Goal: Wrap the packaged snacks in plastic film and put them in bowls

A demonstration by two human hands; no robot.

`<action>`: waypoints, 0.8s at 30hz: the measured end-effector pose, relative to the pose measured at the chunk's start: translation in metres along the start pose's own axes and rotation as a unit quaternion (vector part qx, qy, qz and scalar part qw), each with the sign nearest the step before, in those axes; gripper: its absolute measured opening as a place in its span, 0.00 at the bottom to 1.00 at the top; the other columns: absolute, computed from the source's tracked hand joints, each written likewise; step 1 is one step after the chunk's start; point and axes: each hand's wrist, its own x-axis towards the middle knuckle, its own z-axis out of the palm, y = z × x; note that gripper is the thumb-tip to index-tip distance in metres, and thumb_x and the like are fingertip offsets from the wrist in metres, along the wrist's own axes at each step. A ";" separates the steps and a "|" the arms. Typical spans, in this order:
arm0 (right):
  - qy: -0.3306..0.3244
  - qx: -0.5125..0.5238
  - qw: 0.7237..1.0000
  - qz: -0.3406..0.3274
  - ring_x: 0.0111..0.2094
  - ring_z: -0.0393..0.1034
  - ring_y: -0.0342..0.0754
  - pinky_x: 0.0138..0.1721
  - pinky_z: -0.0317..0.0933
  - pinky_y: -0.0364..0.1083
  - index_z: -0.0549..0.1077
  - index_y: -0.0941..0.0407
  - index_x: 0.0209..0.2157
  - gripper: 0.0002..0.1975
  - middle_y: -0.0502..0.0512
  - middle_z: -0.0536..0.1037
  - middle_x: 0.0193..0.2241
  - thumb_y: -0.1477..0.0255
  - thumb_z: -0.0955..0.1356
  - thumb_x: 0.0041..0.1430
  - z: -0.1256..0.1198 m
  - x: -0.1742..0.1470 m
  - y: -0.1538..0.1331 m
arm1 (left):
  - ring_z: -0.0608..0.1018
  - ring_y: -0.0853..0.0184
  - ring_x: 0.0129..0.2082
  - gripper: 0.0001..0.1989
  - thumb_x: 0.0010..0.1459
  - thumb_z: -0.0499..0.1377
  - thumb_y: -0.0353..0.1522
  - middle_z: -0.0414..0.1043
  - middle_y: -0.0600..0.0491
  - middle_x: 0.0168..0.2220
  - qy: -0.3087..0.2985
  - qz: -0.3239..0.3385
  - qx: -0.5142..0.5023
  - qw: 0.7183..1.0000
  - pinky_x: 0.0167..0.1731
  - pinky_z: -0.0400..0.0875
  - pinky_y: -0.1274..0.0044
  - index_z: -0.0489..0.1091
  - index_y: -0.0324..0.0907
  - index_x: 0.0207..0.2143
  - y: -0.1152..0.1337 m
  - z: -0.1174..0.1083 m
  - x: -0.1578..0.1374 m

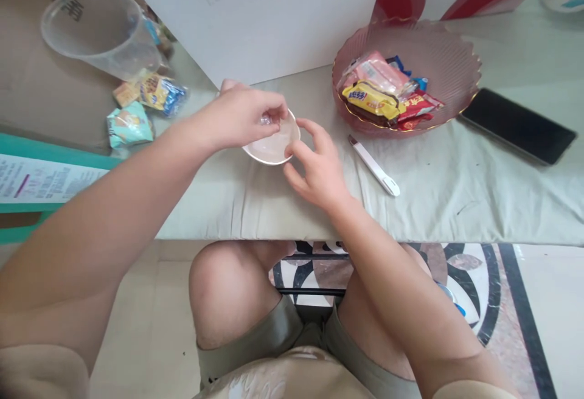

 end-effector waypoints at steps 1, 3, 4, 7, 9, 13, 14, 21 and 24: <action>0.005 0.014 1.000 0.003 0.63 0.65 0.62 0.60 0.65 0.63 0.73 0.53 0.41 0.05 0.65 0.65 0.62 0.71 0.67 0.63 0.001 0.001 0.001 | 0.74 0.59 0.47 0.08 0.59 0.59 0.27 0.79 0.54 0.38 0.007 0.013 -0.005 1.000 0.63 0.54 0.59 0.77 0.49 0.36 -0.001 0.000 0.002; 0.017 0.028 0.999 0.007 0.61 0.67 0.61 0.56 0.68 0.61 0.73 0.53 0.40 0.05 0.66 0.65 0.61 0.71 0.67 0.63 0.002 0.002 0.002 | 0.71 0.58 0.50 0.07 0.58 0.59 0.29 0.77 0.53 0.37 0.025 0.047 -0.012 0.999 0.64 0.54 0.60 0.73 0.49 0.29 -0.004 -0.001 0.005; 0.022 0.030 0.999 0.005 0.61 0.68 0.61 0.55 0.68 0.61 0.73 0.53 0.40 0.05 0.66 0.66 0.61 0.71 0.67 0.63 0.003 0.002 0.002 | 0.70 0.58 0.53 0.08 0.58 0.59 0.29 0.76 0.51 0.38 0.038 0.063 -0.005 0.997 0.65 0.54 0.60 0.71 0.48 0.25 -0.006 0.000 0.007; 0.038 0.029 0.999 -0.008 0.59 0.69 0.61 0.53 0.68 0.61 0.73 0.54 0.39 0.05 0.66 0.67 0.59 0.72 0.67 0.62 0.006 0.003 0.000 | 0.67 0.53 0.61 0.12 0.56 0.58 0.28 0.75 0.48 0.44 0.077 0.092 0.031 0.992 0.68 0.49 0.57 0.65 0.44 0.19 -0.011 0.005 0.011; 0.050 0.031 0.998 -0.014 0.57 0.70 0.60 0.51 0.69 0.60 0.73 0.54 0.39 0.05 0.66 0.67 0.59 0.73 0.67 0.61 0.009 0.004 -0.001 | 0.64 0.48 0.66 0.12 0.53 0.59 0.27 0.75 0.47 0.52 0.077 0.093 0.054 0.991 0.69 0.46 0.52 0.65 0.41 0.18 -0.013 0.011 0.014; 0.058 0.044 0.997 -0.026 0.57 0.70 0.58 0.50 0.69 0.58 0.73 0.54 0.39 0.05 0.65 0.67 0.58 0.73 0.67 0.61 0.014 0.005 -0.003 | 0.54 0.40 0.74 0.05 0.48 0.63 0.24 0.65 0.52 0.70 0.006 0.078 0.122 0.989 0.72 0.36 0.49 0.74 0.41 0.22 -0.010 0.017 0.019; 0.058 0.049 0.997 -0.028 0.57 0.70 0.58 0.50 0.69 0.58 0.73 0.54 0.39 0.05 0.65 0.67 0.58 0.73 0.67 0.61 0.015 0.005 -0.004 | 0.52 0.39 0.75 0.05 0.47 0.64 0.24 0.61 0.53 0.73 -0.022 0.072 0.148 0.986 0.72 0.33 0.49 0.77 0.42 0.24 -0.008 0.017 0.019; 0.057 0.064 0.996 -0.018 0.57 0.69 0.58 0.50 0.69 0.57 0.73 0.54 0.39 0.04 0.64 0.66 0.57 0.73 0.67 0.61 0.017 0.006 -0.005 | 0.51 0.48 0.75 0.07 0.57 0.64 0.37 0.65 0.56 0.70 -0.046 0.095 0.137 0.985 0.75 0.40 0.54 0.83 0.47 0.35 0.004 -0.013 -0.001; 0.044 0.069 0.997 -0.013 0.56 0.69 0.58 0.50 0.69 0.57 0.73 0.54 0.39 0.05 0.64 0.65 0.58 0.72 0.67 0.61 0.017 0.005 -0.006 | 0.65 0.50 0.68 0.12 0.62 0.58 0.38 0.77 0.52 0.54 -0.037 0.057 0.059 0.996 0.71 0.52 0.58 0.82 0.46 0.36 0.002 -0.018 -0.010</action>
